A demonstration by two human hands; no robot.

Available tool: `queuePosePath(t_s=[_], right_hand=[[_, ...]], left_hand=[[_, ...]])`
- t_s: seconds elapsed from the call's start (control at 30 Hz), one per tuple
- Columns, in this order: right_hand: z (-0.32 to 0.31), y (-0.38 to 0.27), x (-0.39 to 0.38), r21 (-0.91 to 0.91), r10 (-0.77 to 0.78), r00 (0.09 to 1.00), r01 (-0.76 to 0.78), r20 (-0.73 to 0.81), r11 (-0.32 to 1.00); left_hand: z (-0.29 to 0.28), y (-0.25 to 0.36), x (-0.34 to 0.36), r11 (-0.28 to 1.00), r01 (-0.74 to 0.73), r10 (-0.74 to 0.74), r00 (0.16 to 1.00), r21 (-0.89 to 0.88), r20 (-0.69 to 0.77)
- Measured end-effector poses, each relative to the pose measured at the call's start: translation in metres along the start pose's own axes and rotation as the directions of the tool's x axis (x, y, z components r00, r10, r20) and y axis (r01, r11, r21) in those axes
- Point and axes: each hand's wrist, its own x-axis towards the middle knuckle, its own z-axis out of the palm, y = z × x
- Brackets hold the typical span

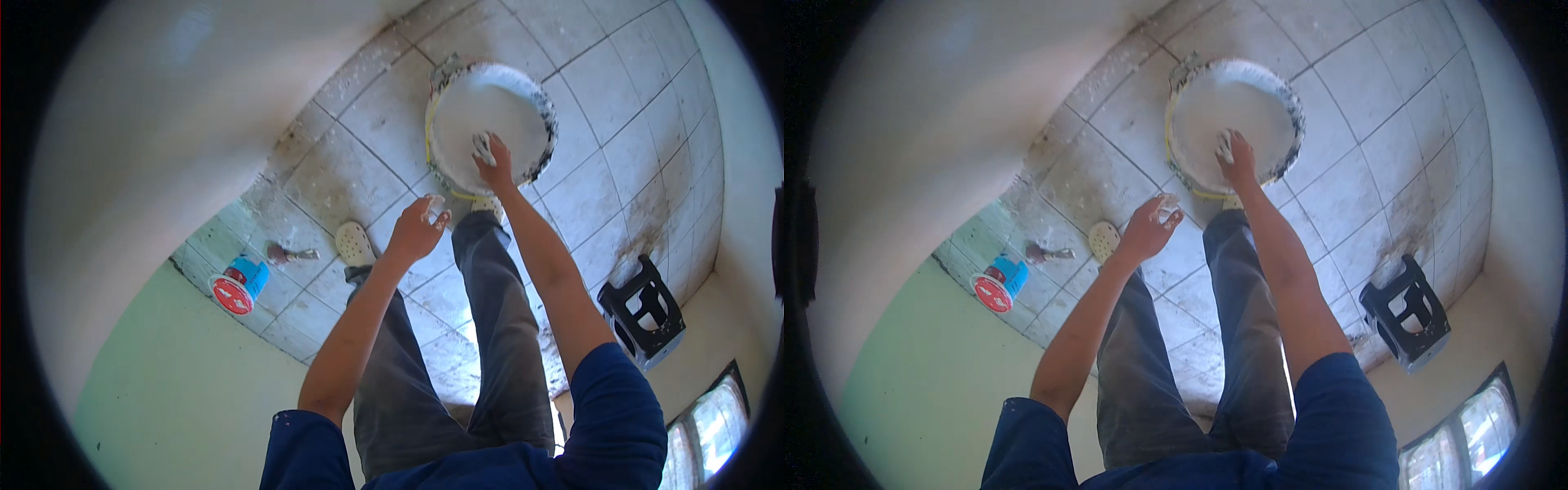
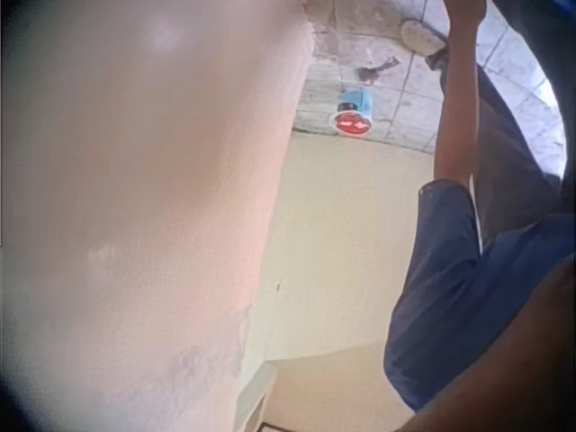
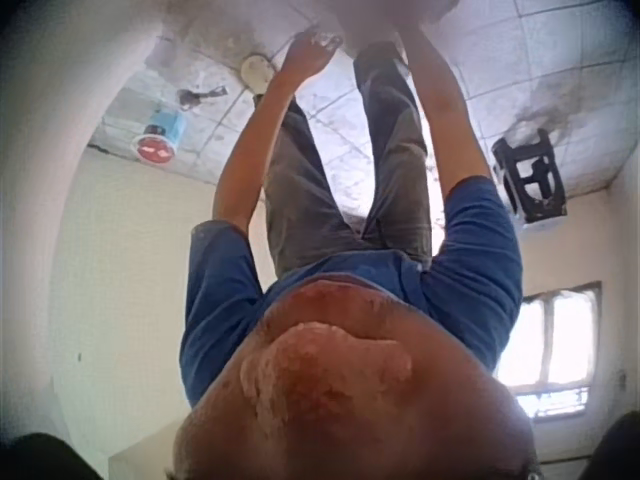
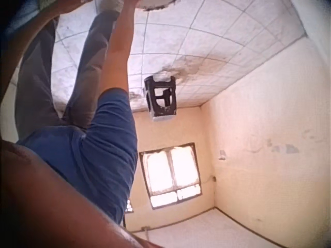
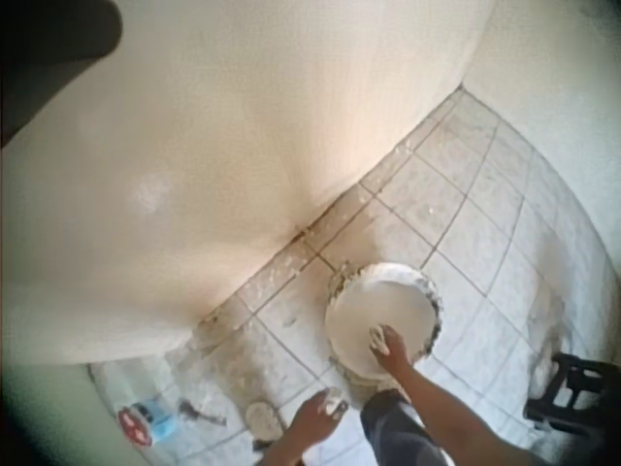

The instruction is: The person applies wall putty to a wall using a putty knife.

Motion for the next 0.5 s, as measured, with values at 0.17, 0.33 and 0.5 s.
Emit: queuePosePath(t_s=[0.17, 0.33, 0.5], right_hand=[[0.018, -0.005, 0.004, -0.001, 0.127, 0.987, -0.128, 0.098, 0.992], [-0.002, 0.005, -0.003, -0.119, 0.019, 0.980, -0.043, -0.199, 0.992], [-0.069, -0.025, -0.004, 0.945, 0.649, 0.747, -0.297, 0.141, 0.137]], left_hand=[[0.025, -0.024, 0.002, 0.997, 0.078, -0.078, 0.996, -0.001, 0.049], [0.022, -0.006, -0.013, 0.991, 0.128, -0.127, 0.992, -0.041, 0.025], [-0.008, 0.036, -0.031, 0.999, 0.047, -0.048, 0.998, -0.028, -0.035]])
